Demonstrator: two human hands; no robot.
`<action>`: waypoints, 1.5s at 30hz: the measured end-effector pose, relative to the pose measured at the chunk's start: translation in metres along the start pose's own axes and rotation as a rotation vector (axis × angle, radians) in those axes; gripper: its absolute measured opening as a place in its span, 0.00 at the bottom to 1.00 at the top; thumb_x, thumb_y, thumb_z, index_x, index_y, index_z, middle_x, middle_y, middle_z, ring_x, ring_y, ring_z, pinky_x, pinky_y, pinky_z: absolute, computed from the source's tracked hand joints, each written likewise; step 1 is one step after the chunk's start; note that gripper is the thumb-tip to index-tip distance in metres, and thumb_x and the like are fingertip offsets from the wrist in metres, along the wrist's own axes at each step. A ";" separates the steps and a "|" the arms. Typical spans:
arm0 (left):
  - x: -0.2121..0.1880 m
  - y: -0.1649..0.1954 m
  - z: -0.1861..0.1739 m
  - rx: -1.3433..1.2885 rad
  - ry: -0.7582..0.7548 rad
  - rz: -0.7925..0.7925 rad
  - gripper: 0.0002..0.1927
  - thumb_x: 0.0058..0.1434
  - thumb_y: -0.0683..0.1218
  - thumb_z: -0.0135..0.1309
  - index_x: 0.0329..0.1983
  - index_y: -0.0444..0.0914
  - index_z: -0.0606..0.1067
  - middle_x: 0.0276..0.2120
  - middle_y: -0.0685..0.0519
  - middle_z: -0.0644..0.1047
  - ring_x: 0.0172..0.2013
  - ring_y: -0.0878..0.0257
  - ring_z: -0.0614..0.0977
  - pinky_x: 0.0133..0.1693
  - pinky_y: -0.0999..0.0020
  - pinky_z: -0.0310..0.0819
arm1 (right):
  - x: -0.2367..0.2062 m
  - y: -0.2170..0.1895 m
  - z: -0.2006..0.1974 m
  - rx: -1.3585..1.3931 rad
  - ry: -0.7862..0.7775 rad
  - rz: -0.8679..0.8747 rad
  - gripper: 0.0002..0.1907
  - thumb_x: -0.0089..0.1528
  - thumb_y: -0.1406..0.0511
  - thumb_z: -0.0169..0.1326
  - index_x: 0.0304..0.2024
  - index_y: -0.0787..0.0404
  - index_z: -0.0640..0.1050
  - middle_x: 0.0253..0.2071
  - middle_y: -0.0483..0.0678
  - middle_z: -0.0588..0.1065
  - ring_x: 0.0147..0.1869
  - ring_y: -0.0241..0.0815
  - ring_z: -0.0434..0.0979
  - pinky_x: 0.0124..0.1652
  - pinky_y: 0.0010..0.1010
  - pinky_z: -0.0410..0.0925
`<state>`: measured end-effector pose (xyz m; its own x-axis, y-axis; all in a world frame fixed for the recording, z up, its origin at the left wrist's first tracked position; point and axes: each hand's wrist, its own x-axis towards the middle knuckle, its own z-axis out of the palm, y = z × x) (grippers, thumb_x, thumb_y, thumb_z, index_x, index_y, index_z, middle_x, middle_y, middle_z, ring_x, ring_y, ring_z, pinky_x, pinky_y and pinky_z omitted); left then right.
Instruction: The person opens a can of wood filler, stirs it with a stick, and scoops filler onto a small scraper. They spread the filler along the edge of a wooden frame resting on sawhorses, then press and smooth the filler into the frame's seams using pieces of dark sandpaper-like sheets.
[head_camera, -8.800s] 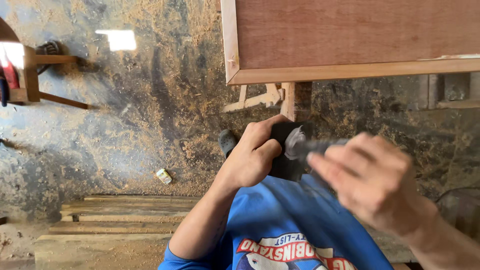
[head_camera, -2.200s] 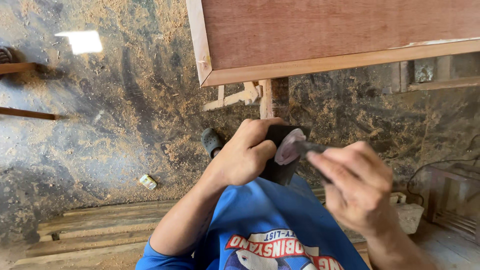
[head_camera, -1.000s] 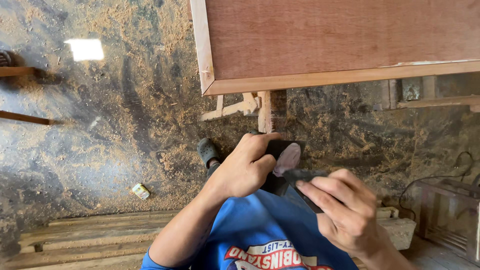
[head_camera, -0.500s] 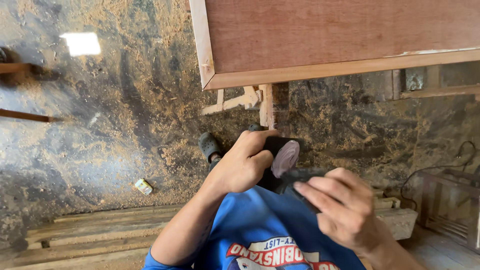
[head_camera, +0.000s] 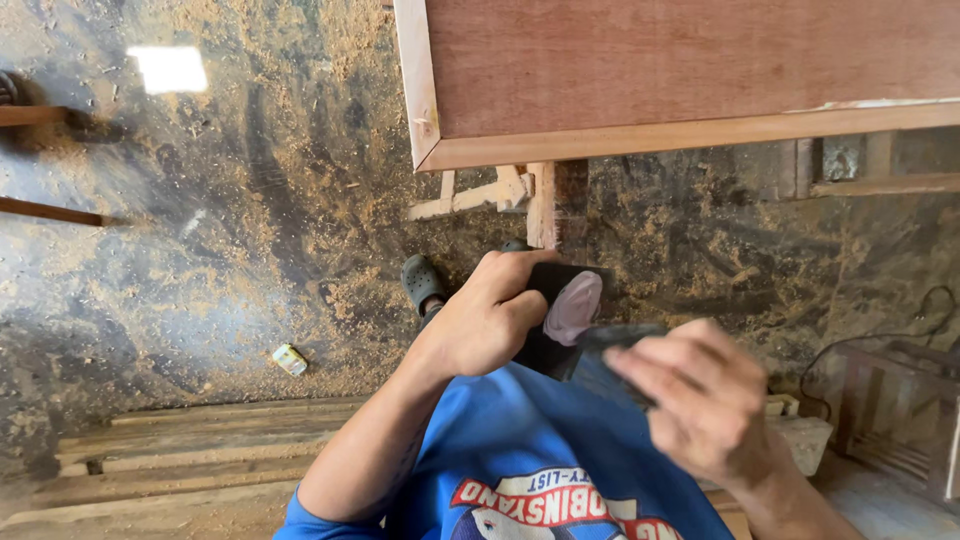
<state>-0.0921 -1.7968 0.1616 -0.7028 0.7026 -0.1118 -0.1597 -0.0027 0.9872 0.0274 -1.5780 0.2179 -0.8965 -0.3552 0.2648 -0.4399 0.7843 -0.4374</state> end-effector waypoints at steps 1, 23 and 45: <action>0.002 0.001 -0.001 -0.007 0.000 0.000 0.24 0.49 0.41 0.42 0.47 0.27 0.77 0.35 0.34 0.81 0.38 0.42 0.84 0.44 0.56 0.79 | 0.002 -0.001 0.000 -0.025 0.021 0.013 0.16 0.51 0.77 0.50 0.39 0.65 0.83 0.35 0.47 0.77 0.33 0.41 0.71 0.30 0.30 0.67; 0.000 -0.003 0.009 0.126 0.071 0.107 0.24 0.52 0.41 0.45 0.51 0.25 0.76 0.37 0.31 0.80 0.41 0.38 0.81 0.46 0.52 0.75 | 0.003 -0.017 -0.008 -0.073 0.031 0.040 0.16 0.55 0.75 0.52 0.43 0.64 0.83 0.38 0.46 0.77 0.37 0.42 0.72 0.34 0.33 0.69; -0.013 0.001 0.008 0.030 -0.035 0.032 0.22 0.52 0.42 0.44 0.48 0.27 0.76 0.33 0.32 0.79 0.40 0.39 0.82 0.44 0.54 0.77 | -0.005 -0.019 -0.012 -0.148 0.096 0.148 0.15 0.56 0.77 0.55 0.45 0.67 0.82 0.39 0.49 0.77 0.39 0.42 0.73 0.37 0.34 0.69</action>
<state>-0.0773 -1.8000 0.1648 -0.6825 0.7269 -0.0767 -0.1166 -0.0047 0.9932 0.0411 -1.5852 0.2352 -0.9386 -0.1858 0.2909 -0.2848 0.8930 -0.3484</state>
